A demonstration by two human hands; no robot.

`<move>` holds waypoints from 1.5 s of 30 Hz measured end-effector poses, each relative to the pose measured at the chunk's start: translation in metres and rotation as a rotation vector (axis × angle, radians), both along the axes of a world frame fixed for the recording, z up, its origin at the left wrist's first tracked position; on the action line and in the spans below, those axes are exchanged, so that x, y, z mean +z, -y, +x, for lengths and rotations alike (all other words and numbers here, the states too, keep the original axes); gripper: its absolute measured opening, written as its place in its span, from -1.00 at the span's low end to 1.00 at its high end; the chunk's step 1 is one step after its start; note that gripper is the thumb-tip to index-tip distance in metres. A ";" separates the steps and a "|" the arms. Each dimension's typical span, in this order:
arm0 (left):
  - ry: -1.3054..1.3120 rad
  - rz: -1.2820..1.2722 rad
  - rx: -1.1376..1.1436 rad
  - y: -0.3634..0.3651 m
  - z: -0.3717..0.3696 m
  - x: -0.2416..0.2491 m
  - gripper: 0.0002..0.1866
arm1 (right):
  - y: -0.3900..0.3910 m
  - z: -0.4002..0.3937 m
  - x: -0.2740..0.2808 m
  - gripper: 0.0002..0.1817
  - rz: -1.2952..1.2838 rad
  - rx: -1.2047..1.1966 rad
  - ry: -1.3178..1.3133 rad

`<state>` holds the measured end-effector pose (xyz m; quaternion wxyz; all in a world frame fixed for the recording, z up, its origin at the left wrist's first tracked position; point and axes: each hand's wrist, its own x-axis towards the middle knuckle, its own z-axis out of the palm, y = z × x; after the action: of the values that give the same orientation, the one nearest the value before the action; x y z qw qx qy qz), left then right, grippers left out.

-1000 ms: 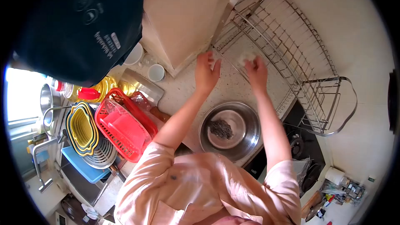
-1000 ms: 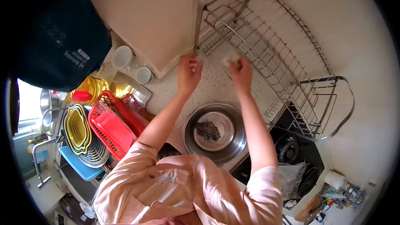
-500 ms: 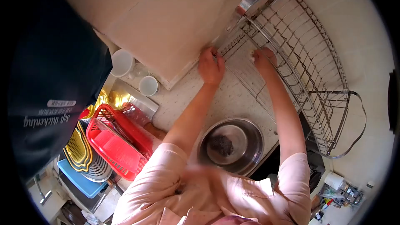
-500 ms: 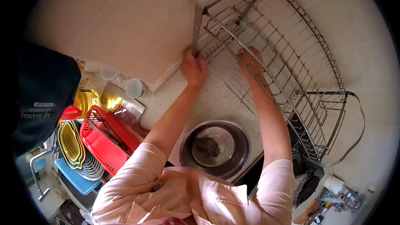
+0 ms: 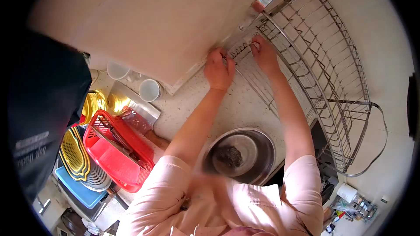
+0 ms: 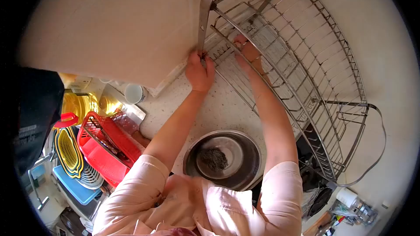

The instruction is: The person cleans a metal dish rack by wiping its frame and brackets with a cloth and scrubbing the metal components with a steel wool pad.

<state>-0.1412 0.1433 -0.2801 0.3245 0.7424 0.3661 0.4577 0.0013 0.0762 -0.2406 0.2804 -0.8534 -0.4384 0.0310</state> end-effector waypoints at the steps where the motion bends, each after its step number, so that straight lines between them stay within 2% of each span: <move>1: -0.021 0.004 -0.015 0.000 -0.003 0.000 -0.77 | 0.003 -0.001 0.002 -0.91 -0.078 -0.026 -0.037; 3: -0.030 -0.005 -0.013 0.002 -0.004 0.001 -0.77 | 0.020 0.000 0.014 -0.90 -0.246 -0.074 -0.108; 6: -0.038 -0.008 0.010 0.000 -0.003 0.003 -0.77 | 0.054 0.044 -0.013 -0.93 -0.102 0.253 -0.001; 9: -0.016 -0.018 0.002 0.002 0.001 0.001 -0.77 | 0.013 0.029 0.057 -0.94 -0.147 -0.160 0.031; 12: 0.012 -0.031 -0.025 -0.001 0.000 0.005 -0.77 | -0.003 0.059 0.016 -0.86 -0.172 -0.110 0.225; 15: 0.016 -0.027 -0.053 -0.002 -0.001 0.005 -0.77 | 0.017 0.068 0.004 -0.86 -0.497 -0.197 0.475; 18: 0.039 -0.014 -0.036 -0.001 -0.001 0.000 -0.76 | 0.041 0.075 0.032 -0.83 -0.549 -0.156 0.207; 21: 0.007 -0.006 0.000 0.002 0.001 -0.004 -0.75 | 0.005 0.067 0.022 -0.82 0.033 -0.210 0.182; 24: 0.024 -0.001 -0.018 -0.003 0.001 -0.005 -0.75 | -0.006 0.078 0.013 -0.75 -0.289 -0.116 0.642; 27: 0.019 -0.040 -0.041 0.003 -0.004 0.001 -0.75 | 0.017 0.075 0.017 -0.81 -0.370 -0.118 0.620; 28: 0.020 -0.039 -0.041 -0.001 -0.002 0.005 -0.75 | 0.020 0.084 0.017 -0.80 -0.741 -0.245 0.580; 30: 0.013 -0.029 -0.043 -0.002 -0.001 0.005 -0.75 | 0.044 0.118 -0.015 -0.78 -0.725 -0.221 0.552; 31: 0.013 -0.028 -0.038 -0.001 0.001 0.003 -0.75 | 0.046 0.120 -0.012 -0.77 -0.719 -0.203 0.544; 34: 0.028 -0.020 -0.051 0.000 0.002 -0.001 -0.74 | 0.021 0.082 0.017 -0.77 -0.349 -0.027 0.600; 37: 0.047 0.007 -0.012 0.000 0.003 0.000 -0.75 | 0.006 0.076 0.025 -0.82 -0.342 -0.048 0.572; 38: 0.051 0.005 -0.026 0.000 0.003 0.000 -0.76 | 0.011 0.073 0.019 -0.84 -0.273 -0.145 0.590; 41: 0.041 -0.019 -0.050 -0.001 0.001 0.002 -0.79 | 0.042 0.081 0.021 -0.83 -0.567 -0.202 0.447; 44: 0.010 -0.048 -0.019 0.004 0.002 0.003 -0.81 | 0.029 0.078 0.020 -0.82 0.044 -0.192 0.426; 45: 0.022 -0.030 -0.019 0.004 0.002 0.004 -0.81 | 0.020 0.083 0.017 -0.83 0.048 -0.194 0.472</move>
<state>-0.1394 0.1397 -0.2762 0.3439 0.7359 0.3622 0.4571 0.0846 0.0566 -0.2237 0.1924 -0.8681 -0.4084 -0.2065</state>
